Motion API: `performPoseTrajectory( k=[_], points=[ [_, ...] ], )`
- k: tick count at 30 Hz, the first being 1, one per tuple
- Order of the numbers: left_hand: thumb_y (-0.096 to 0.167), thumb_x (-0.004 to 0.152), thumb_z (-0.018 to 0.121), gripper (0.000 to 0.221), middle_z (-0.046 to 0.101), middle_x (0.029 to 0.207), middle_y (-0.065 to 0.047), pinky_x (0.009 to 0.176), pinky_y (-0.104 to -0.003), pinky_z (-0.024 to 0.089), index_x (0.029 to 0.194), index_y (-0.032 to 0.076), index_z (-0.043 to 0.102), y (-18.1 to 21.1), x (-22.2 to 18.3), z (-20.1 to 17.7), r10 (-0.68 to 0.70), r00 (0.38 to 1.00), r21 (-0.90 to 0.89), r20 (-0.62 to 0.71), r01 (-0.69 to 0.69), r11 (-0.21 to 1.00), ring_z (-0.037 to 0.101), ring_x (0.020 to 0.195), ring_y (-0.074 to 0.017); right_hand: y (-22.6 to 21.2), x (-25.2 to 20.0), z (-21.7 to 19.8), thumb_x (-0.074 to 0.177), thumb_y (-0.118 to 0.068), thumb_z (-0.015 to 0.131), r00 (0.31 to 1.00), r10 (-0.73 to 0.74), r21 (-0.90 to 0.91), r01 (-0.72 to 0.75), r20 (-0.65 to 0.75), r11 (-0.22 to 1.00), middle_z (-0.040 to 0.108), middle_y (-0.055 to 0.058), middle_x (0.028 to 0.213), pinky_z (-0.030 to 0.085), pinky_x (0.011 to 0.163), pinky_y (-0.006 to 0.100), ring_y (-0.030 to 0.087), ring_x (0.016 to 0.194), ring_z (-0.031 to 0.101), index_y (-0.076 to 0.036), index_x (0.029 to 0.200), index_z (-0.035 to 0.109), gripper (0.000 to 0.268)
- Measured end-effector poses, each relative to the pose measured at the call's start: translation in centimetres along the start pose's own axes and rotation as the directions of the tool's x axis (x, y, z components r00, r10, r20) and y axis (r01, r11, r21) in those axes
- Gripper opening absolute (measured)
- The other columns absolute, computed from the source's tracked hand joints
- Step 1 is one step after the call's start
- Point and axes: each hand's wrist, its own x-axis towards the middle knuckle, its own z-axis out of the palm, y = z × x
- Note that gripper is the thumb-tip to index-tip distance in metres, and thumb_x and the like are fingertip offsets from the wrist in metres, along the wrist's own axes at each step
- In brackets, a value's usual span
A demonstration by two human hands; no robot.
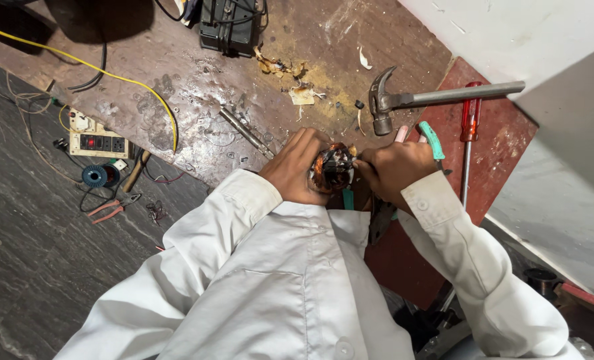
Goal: The person uses a screwdriver and pliers to remove copper windings from a cylindrical electrical component held in a bench vise. The person repeatedly pries and pulls the windings, then uses pliers to cut and extract sections of the copper wire.
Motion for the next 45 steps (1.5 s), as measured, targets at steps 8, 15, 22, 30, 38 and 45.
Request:
performPoseTrajectory(
  k=[8, 15, 22, 30, 38, 45],
  points=[
    [0.041, 0.059, 0.089, 0.084, 0.049, 0.119, -0.027, 0.104, -0.054, 0.043, 0.116, -0.007, 0.051, -0.9, 0.1, 1.1, 0.005, 1.000, 0.002, 0.002, -0.005, 1.000, 0.050, 0.118, -0.0468, 1.3, -0.1, 0.8, 0.092, -0.045, 0.067, 0.995, 0.088, 0.148, -0.095, 0.054, 0.984, 0.073, 0.006, 0.064, 0.054, 0.061, 0.043, 0.028, 0.060, 0.071, -0.022, 0.094, 0.081, 0.026],
    [0.040, 0.058, 0.089, 0.084, 0.051, 0.124, -0.029, 0.107, -0.054, 0.040, 0.115, -0.008, 0.052, -0.7, 0.7, 1.3, 0.108, 0.992, 0.026, -0.058, -0.107, 0.994, 0.049, 0.122, -0.0467, 3.8, 0.2, 3.3, 0.090, -0.040, 0.071, 0.992, 0.074, 0.421, -0.111, 0.104, 0.900, 0.074, 0.008, 0.070, 0.056, 0.062, 0.041, 0.026, 0.058, 0.071, -0.018, 0.095, 0.081, 0.024],
    [0.039, 0.055, 0.089, 0.087, 0.052, 0.124, -0.028, 0.107, -0.052, 0.040, 0.118, -0.008, 0.052, -0.1, 1.1, 1.3, 0.128, 0.992, 0.054, 0.001, -0.128, 0.990, 0.049, 0.121, -0.0455, 4.1, -0.1, 3.3, 0.096, -0.038, 0.065, 0.923, 0.127, 0.494, -0.307, 0.364, 0.814, 0.071, 0.010, 0.065, 0.054, 0.060, 0.040, 0.026, 0.056, 0.071, -0.014, 0.089, 0.077, 0.029],
    [0.042, 0.050, 0.093, 0.101, 0.046, 0.126, -0.027, 0.104, -0.055, 0.041, 0.128, -0.005, 0.050, -0.4, 0.5, -0.2, -0.030, 0.999, -0.021, -0.033, 0.029, 0.999, 0.045, 0.125, -0.0493, 0.3, -4.5, -2.6, 0.099, -0.036, 0.061, 0.975, 0.154, 0.520, -0.048, -0.163, 0.853, 0.074, 0.003, 0.060, 0.037, 0.109, 0.053, 0.023, 0.065, 0.075, -0.016, 0.096, 0.078, 0.027],
    [0.038, 0.055, 0.088, 0.086, 0.046, 0.119, -0.024, 0.100, -0.052, 0.043, 0.120, -0.004, 0.050, 0.5, -0.2, -0.4, -0.029, 1.000, -0.007, 0.006, 0.029, 1.000, 0.048, 0.120, -0.0449, -4.0, -3.8, 1.9, 0.089, -0.043, 0.066, 0.891, 0.431, 0.199, -0.401, -0.143, 0.894, 0.069, 0.012, 0.064, 0.054, 0.056, 0.052, 0.036, 0.059, 0.069, -0.022, 0.091, 0.083, 0.027],
    [0.040, 0.049, 0.090, 0.093, 0.045, 0.123, -0.029, 0.098, -0.053, 0.041, 0.118, -0.008, 0.049, 0.4, 0.1, -0.4, 0.040, 0.998, 0.078, -0.038, -0.037, 0.996, 0.045, 0.120, -0.0492, -4.7, -2.6, 3.3, 0.091, -0.040, 0.065, 0.887, 0.423, 0.068, -0.418, -0.183, 0.906, 0.068, 0.012, 0.062, 0.051, 0.056, 0.055, 0.035, 0.059, 0.069, -0.017, 0.078, 0.075, 0.029]
  ],
)
